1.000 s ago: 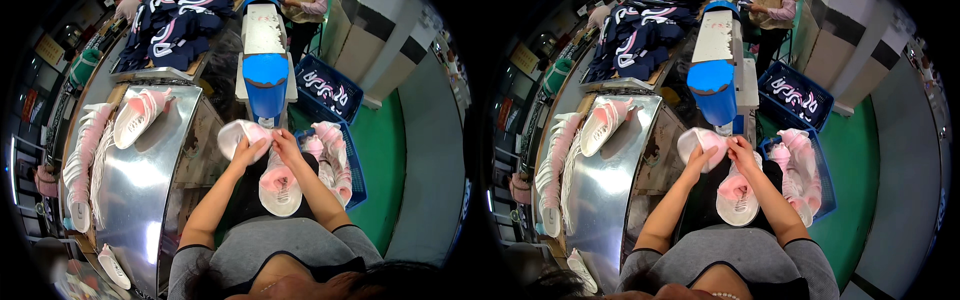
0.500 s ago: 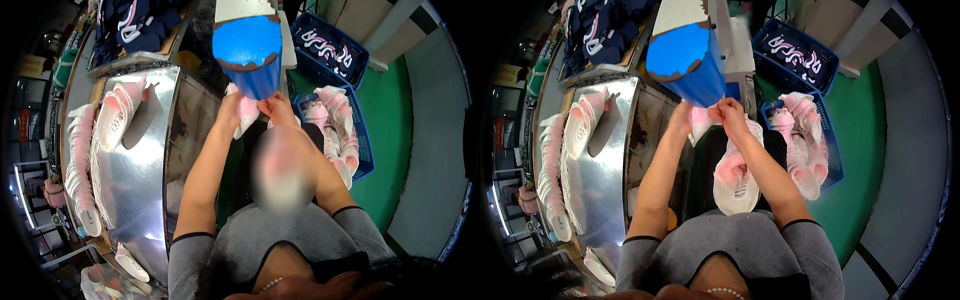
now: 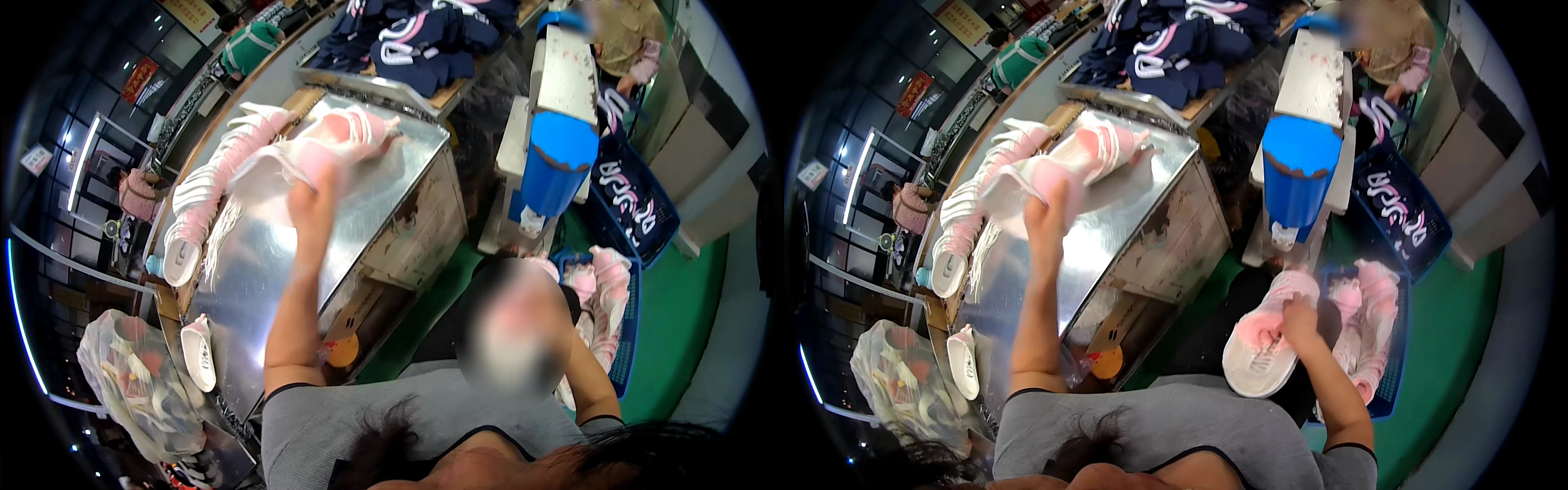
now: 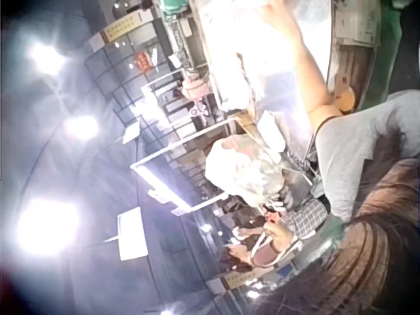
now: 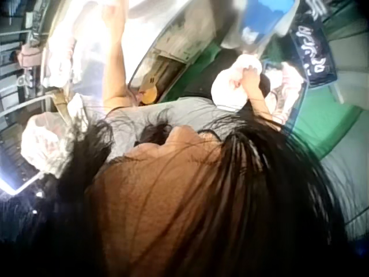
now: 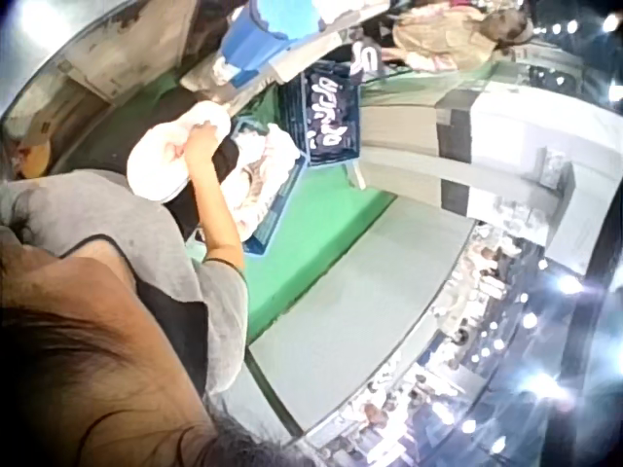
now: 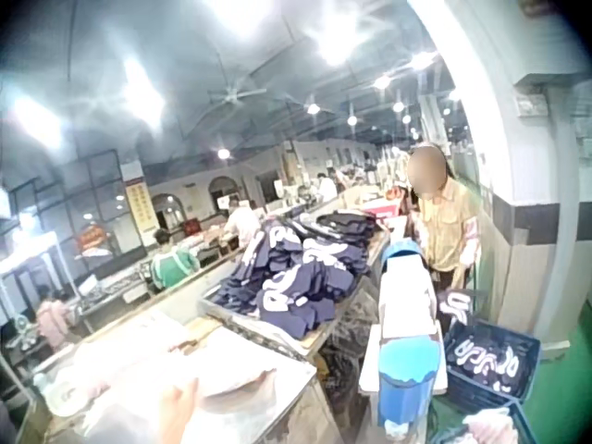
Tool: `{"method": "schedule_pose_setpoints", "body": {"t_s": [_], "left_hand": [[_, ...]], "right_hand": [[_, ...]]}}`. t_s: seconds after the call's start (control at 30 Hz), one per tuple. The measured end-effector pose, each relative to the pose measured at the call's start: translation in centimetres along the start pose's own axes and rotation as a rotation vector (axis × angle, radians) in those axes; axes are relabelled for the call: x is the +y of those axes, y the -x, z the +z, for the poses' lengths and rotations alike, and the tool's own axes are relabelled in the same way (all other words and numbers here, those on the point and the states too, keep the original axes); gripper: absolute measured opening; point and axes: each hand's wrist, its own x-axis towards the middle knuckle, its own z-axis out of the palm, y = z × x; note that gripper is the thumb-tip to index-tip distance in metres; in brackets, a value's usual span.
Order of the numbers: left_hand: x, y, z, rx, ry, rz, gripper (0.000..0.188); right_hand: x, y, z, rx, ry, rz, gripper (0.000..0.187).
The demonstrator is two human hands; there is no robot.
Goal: The person picks up shoe tongues from a bin and uses a machine to attach them to shoe uppers.
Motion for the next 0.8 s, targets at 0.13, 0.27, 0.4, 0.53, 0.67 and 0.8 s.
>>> {"method": "schedule_pose_setpoints", "body": {"t_s": [0.13,0.27,0.4,0.53,0.67,0.8], "left_hand": [[-11.4,-11.6,-1.7,0.158,-0.377,-0.081,0.043],[-22.0,-18.5,8.9,-0.061,-0.543,-0.144,0.051],[-25.0,-15.4,10.6,-0.094,-0.295,-0.084,0.050],[-21.6,-9.8,9.1,-0.031,0.295,0.056,0.057],[-7.8,3.9,9.2,-0.301,0.458,-0.028,0.050],[4.7,14.7,12.5,-1.216,1.042,-0.560,0.055]], "right_hand": [[-0.6,-0.6,0.3,0.008,0.111,-0.064,0.053],[1.3,0.2,0.2,-0.037,0.076,0.060,0.063],[3.4,-0.4,0.8,-0.099,-0.203,0.118,0.063],[5.3,0.5,-0.7,0.395,-0.729,0.005,0.051],[4.7,3.1,-6.1,0.840,-1.239,0.102,0.046],[-0.6,3.1,-8.4,1.291,-0.982,0.152,0.061]]}}
